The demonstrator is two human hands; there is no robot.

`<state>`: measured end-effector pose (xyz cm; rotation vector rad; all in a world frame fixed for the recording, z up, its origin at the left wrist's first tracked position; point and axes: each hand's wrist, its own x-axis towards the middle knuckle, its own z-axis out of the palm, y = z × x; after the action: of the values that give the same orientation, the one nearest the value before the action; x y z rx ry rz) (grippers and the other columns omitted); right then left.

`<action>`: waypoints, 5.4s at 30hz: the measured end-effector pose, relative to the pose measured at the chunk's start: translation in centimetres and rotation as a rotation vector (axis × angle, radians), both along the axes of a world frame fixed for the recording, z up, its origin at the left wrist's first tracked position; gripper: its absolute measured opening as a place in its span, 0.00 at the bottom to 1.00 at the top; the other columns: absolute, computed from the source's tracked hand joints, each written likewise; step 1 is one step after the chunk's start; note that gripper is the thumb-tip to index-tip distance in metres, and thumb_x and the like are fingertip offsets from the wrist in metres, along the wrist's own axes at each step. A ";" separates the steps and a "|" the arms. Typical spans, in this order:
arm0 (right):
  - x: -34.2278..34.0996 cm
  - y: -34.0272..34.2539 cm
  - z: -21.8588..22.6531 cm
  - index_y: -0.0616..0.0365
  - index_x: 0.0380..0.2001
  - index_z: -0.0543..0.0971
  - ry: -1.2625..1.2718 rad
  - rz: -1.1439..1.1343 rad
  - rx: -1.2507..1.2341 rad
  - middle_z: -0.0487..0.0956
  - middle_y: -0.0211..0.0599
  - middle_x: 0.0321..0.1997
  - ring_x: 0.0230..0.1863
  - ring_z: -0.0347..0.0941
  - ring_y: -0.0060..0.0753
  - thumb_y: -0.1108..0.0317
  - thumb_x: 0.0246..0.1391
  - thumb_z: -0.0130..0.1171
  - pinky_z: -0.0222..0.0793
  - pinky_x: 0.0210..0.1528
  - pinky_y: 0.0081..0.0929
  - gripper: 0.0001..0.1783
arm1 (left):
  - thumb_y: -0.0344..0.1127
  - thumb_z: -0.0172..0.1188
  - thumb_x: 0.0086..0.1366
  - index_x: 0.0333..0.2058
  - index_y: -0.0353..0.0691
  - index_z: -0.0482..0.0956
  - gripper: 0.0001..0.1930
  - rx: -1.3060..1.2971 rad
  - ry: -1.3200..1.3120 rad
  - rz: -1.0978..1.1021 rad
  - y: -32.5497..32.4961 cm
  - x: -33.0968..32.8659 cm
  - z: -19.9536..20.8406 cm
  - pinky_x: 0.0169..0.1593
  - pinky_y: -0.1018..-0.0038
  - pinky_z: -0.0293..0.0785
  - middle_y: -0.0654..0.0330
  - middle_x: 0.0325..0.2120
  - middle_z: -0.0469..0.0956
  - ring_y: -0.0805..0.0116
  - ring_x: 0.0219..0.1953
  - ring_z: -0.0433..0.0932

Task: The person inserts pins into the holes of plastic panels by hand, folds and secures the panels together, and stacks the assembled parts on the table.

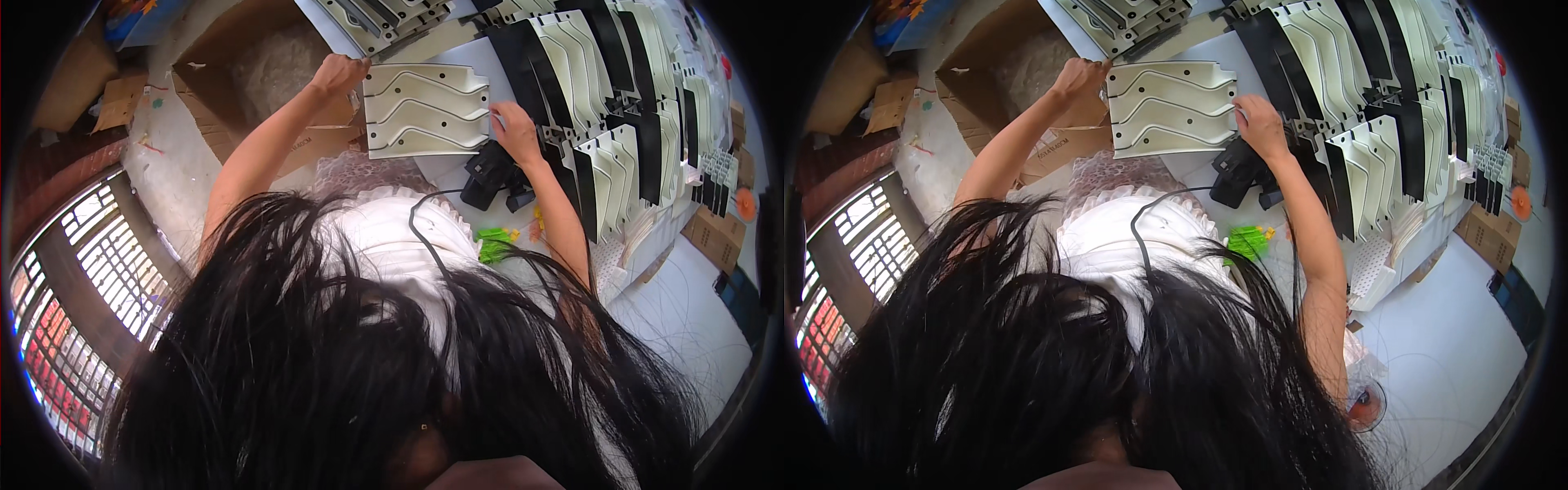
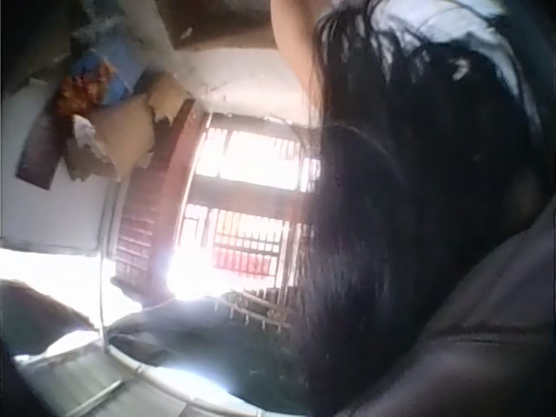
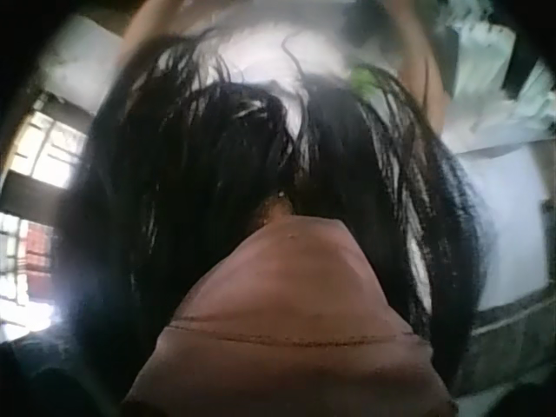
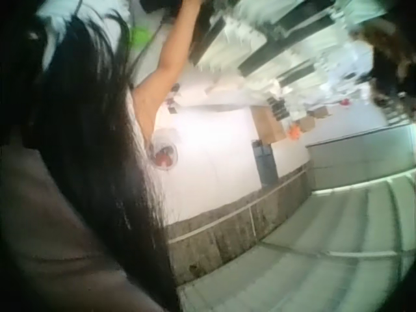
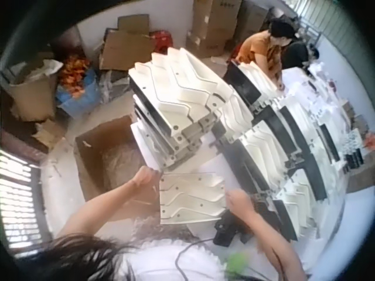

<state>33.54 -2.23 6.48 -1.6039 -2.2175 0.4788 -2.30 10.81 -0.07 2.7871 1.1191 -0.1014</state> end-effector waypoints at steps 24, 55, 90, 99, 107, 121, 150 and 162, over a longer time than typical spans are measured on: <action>-11.5 -5.2 -0.9 0.59 0.38 0.76 0.236 0.364 -0.092 0.77 0.37 0.36 0.40 0.72 0.41 0.74 0.43 0.57 0.70 0.42 0.35 0.15 | 0.45 0.59 0.59 0.41 0.47 0.82 0.14 -0.442 -0.276 0.355 -15.2 3.0 3.8 0.33 0.61 0.75 0.52 0.23 0.80 0.54 0.29 0.80; -6.4 -3.7 -0.5 0.55 0.36 0.80 0.038 -0.203 0.048 0.78 0.36 0.34 0.42 0.72 0.42 0.69 0.47 0.60 0.67 0.47 0.34 0.10 | 0.47 0.55 0.63 0.38 0.46 0.83 0.14 -0.716 -0.631 0.939 -14.9 -2.3 2.9 0.30 0.72 0.73 0.61 0.24 0.82 0.66 0.24 0.80; -13.3 3.7 -6.2 0.55 0.23 0.77 -0.297 0.180 0.037 0.77 0.35 0.31 0.33 0.77 0.41 0.67 0.42 0.59 0.74 0.34 0.39 0.04 | 0.42 0.57 0.58 0.39 0.50 0.82 0.11 -0.666 -0.534 0.868 -16.3 0.1 1.3 0.38 0.66 0.74 0.60 0.29 0.82 0.58 0.34 0.81; -5.5 1.0 -5.3 0.52 0.26 0.78 -0.429 0.173 -0.030 0.77 0.30 0.32 0.41 0.75 0.34 0.63 0.42 0.61 0.70 0.41 0.38 0.08 | 0.42 0.55 0.59 0.40 0.55 0.82 0.12 -0.706 -0.477 0.902 -16.4 -0.4 1.7 0.37 0.66 0.75 0.61 0.29 0.82 0.59 0.34 0.81; -6.1 2.4 -0.7 0.54 0.27 0.78 -0.448 0.149 -0.294 0.78 0.32 0.33 0.41 0.74 0.36 0.59 0.44 0.63 0.66 0.44 0.38 0.11 | 0.42 0.56 0.59 0.39 0.54 0.83 0.11 -0.690 -0.545 0.878 -16.3 -1.0 1.5 0.36 0.66 0.74 0.60 0.28 0.82 0.59 0.33 0.81; -15.0 8.7 -5.7 0.51 0.27 0.81 -0.613 0.066 -0.014 0.81 0.31 0.29 0.33 0.79 0.36 0.61 0.46 0.61 0.75 0.31 0.34 0.07 | 0.45 0.60 0.58 0.46 0.50 0.77 0.17 -0.247 -0.330 0.596 -7.9 5.2 2.7 0.36 0.65 0.76 0.63 0.38 0.78 0.58 0.35 0.80; -6.2 3.1 -0.8 0.52 0.36 0.79 -0.231 0.001 0.138 0.78 0.33 0.39 0.46 0.70 0.39 0.63 0.47 0.63 0.61 0.52 0.39 0.12 | 0.44 0.57 0.61 0.42 0.50 0.78 0.12 -0.162 -0.562 0.737 -11.8 -0.6 2.6 0.34 0.64 0.75 0.66 0.38 0.76 0.56 0.33 0.79; -12.4 -2.3 -5.2 0.54 0.37 0.75 -0.104 0.069 -0.183 0.75 0.38 0.36 0.42 0.73 0.46 0.73 0.42 0.58 0.71 0.42 0.39 0.15 | 0.33 0.58 0.55 0.36 0.44 0.74 0.09 -0.172 -0.230 0.264 -14.3 7.2 1.4 0.27 0.67 0.76 0.58 0.31 0.79 0.61 0.30 0.82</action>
<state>21.14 -4.56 1.28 -1.6817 -2.3725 0.6477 4.92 -3.53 1.31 2.4052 1.3340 0.1400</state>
